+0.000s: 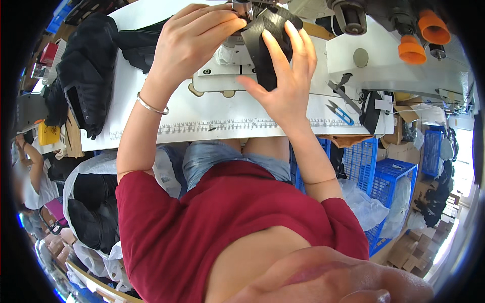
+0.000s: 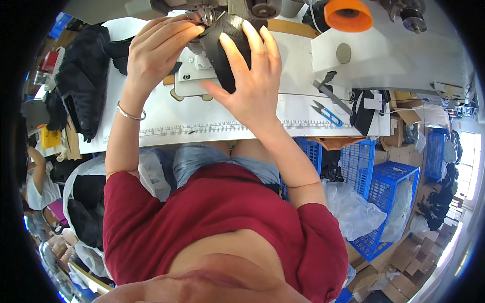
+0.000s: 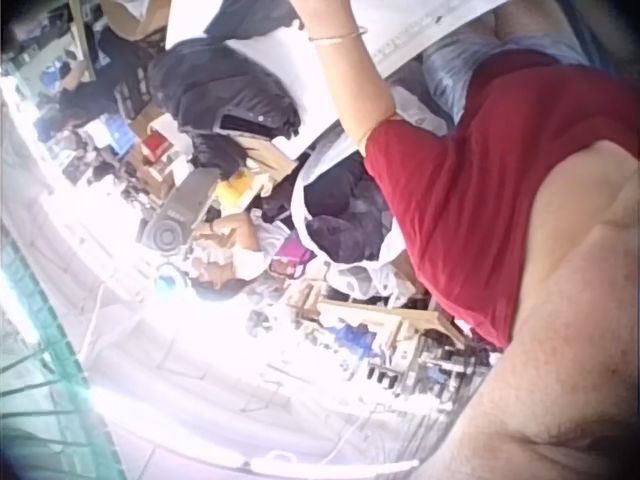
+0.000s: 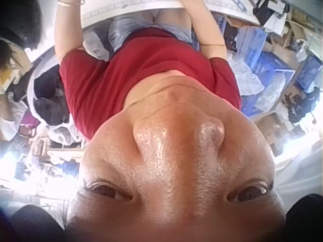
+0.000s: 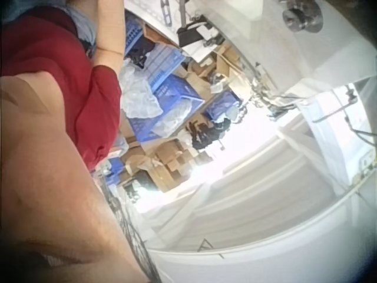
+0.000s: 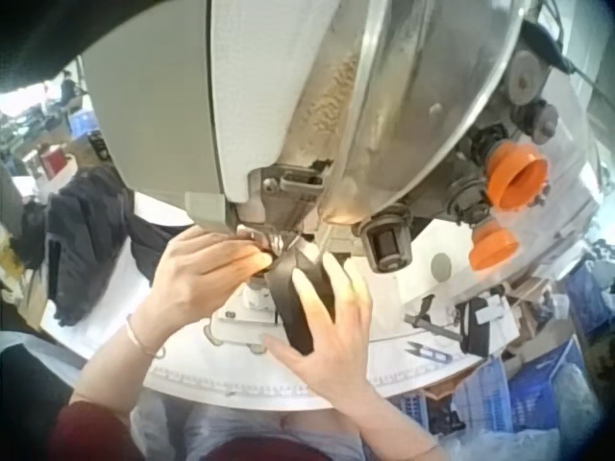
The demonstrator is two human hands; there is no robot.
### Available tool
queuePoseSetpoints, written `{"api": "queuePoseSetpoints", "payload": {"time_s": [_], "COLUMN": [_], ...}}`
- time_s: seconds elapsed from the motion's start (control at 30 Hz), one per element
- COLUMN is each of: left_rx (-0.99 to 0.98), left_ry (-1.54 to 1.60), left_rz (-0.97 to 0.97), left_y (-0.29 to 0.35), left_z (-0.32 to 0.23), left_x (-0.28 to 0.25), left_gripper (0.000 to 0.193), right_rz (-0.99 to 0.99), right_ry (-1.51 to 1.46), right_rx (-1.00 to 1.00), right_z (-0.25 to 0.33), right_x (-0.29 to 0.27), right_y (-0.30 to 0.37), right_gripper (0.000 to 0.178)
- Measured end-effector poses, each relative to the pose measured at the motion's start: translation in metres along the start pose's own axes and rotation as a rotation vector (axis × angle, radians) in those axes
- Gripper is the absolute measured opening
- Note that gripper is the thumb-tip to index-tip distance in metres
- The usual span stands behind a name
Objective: Stitch a shoe upper component using an industrial sewing machine.
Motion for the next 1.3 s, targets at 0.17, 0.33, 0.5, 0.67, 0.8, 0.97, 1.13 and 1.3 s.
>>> {"api": "queuePoseSetpoints", "payload": {"time_s": [0.17, 0.33, 0.5, 0.67, 0.8, 0.97, 1.13, 1.3], "left_rx": [0.066, 0.07, 0.092, 0.085, 0.037, 0.166, 0.082, -0.215], "left_ry": [-0.122, -0.182, -0.256, -0.331, -0.35, -0.141, -0.104, -0.004], "left_rz": [0.028, 0.024, 0.058, 0.08, 0.091, -0.843, -0.819, -0.435], "left_y": [0.0, 0.001, 0.0, -0.002, 0.002, 0.01, 0.011, 0.018], "left_z": [-0.005, -0.007, -0.015, -0.026, -0.03, -0.01, -0.016, -0.042], "left_x": [-0.002, -0.002, -0.007, -0.001, 0.0, 0.053, 0.06, 0.018], "left_gripper": [0.028, 0.03, 0.029, 0.031, 0.031, 0.026, 0.027, 0.024], "right_rz": [-0.025, -0.044, -0.012, -0.19, -0.018, 0.315, 0.325, 0.339], "right_ry": [0.036, 0.032, 0.028, -0.3, -0.386, -0.19, -0.296, -0.283], "right_rx": [-0.033, -0.078, -0.093, -0.323, -0.251, 0.002, 0.071, 0.146], "right_z": [-0.006, -0.012, -0.019, -0.046, -0.025, -0.033, -0.058, -0.076], "right_x": [0.004, 0.002, -0.006, 0.008, -0.024, -0.024, -0.021, -0.015], "right_y": [-0.002, -0.007, -0.015, -0.038, -0.055, -0.062, -0.065, -0.062], "right_gripper": [0.062, 0.064, 0.051, 0.043, 0.049, 0.048, 0.043, 0.043]}}
Point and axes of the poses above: each hand's wrist, its own y-axis away from the middle knuckle, its own x-axis out of the palm, z = x × y, the point moved 3 cm from there along -y, towards the middle knuckle, and after that the axes turned 6 degrees about -y, right-handed, at the moved point
